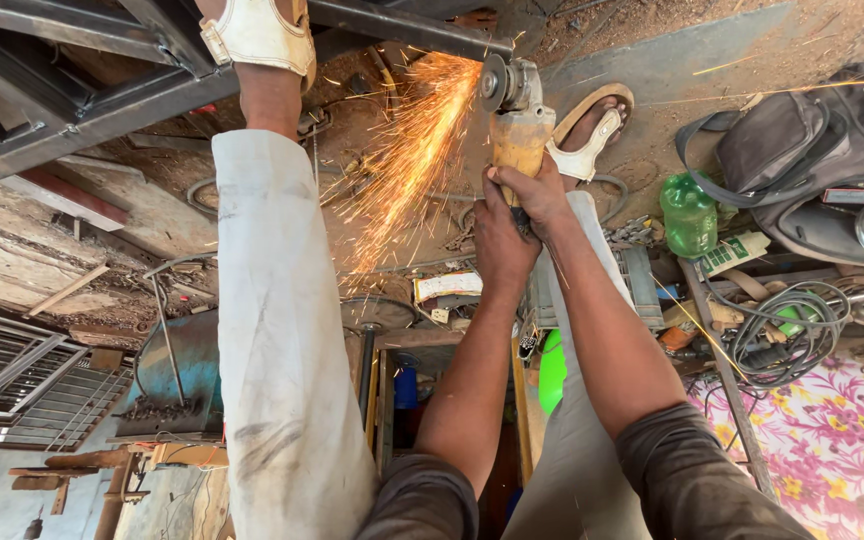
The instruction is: The person uses an angle grinder to smooth and cut a metal frame, producing sparks. They then switch to a welding torch to join metal pieces on the frame, creating bright flashes of light.
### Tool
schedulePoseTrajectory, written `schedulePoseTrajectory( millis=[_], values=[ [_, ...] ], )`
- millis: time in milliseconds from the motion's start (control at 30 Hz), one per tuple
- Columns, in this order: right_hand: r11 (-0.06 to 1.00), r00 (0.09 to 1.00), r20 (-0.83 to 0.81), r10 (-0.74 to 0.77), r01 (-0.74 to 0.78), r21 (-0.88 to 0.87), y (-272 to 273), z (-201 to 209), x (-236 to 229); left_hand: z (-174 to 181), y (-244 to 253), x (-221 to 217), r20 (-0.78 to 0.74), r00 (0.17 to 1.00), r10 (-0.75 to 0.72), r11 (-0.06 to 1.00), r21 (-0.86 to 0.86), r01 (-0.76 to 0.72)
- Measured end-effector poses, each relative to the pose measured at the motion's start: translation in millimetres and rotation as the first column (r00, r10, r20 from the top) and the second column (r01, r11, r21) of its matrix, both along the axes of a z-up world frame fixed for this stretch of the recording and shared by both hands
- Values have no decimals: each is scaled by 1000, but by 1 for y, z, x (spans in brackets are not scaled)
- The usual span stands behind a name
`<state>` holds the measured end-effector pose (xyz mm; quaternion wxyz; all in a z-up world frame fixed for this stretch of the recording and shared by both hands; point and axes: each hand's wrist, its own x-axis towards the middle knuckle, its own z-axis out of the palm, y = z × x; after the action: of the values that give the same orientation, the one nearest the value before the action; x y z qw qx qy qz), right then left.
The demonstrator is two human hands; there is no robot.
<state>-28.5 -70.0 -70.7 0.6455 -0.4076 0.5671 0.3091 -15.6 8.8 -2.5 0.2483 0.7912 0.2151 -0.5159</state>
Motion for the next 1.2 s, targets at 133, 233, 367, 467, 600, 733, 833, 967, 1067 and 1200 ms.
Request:
schedulePoseTrajectory(
  millis=[133,233,367,467,600,733,833,967,1067,1200],
  values=[
    [1000,1000,12,-10,10,-9,2,1,-2,1,1,1,4,1000,-4,1000,10,4],
    [999,996,81,-47,47,10,5,-3,-2,-3,3,4,-19,999,-26,999,18,27],
    [998,996,70,-52,54,-19,5,-3,-7,-1,1,2,-3,1000,-22,999,31,22],
    [997,995,68,-73,73,-6,4,-3,0,-1,1,7,-1,1000,-8,1000,3,8],
    [998,998,34,-51,52,-31,-1,-1,5,-1,-2,9,19,1000,-15,1000,-5,15],
    [999,998,55,-18,20,-30,-6,0,8,-1,-4,12,31,999,-8,1000,-17,9],
    [999,999,28,-40,41,-21,-8,-3,11,-1,-7,19,45,999,5,1000,-25,-4],
    [999,998,57,-39,40,-9,-11,-5,12,0,-10,25,-3,1000,-13,1000,-15,13],
    [999,997,68,-40,41,-5,-14,-4,17,2,-14,29,16,1000,-21,1000,-7,21],
    [998,998,14,-54,55,-6,-16,-3,25,-1,-16,34,-12,1000,-5,1000,-2,5]
  ],
)
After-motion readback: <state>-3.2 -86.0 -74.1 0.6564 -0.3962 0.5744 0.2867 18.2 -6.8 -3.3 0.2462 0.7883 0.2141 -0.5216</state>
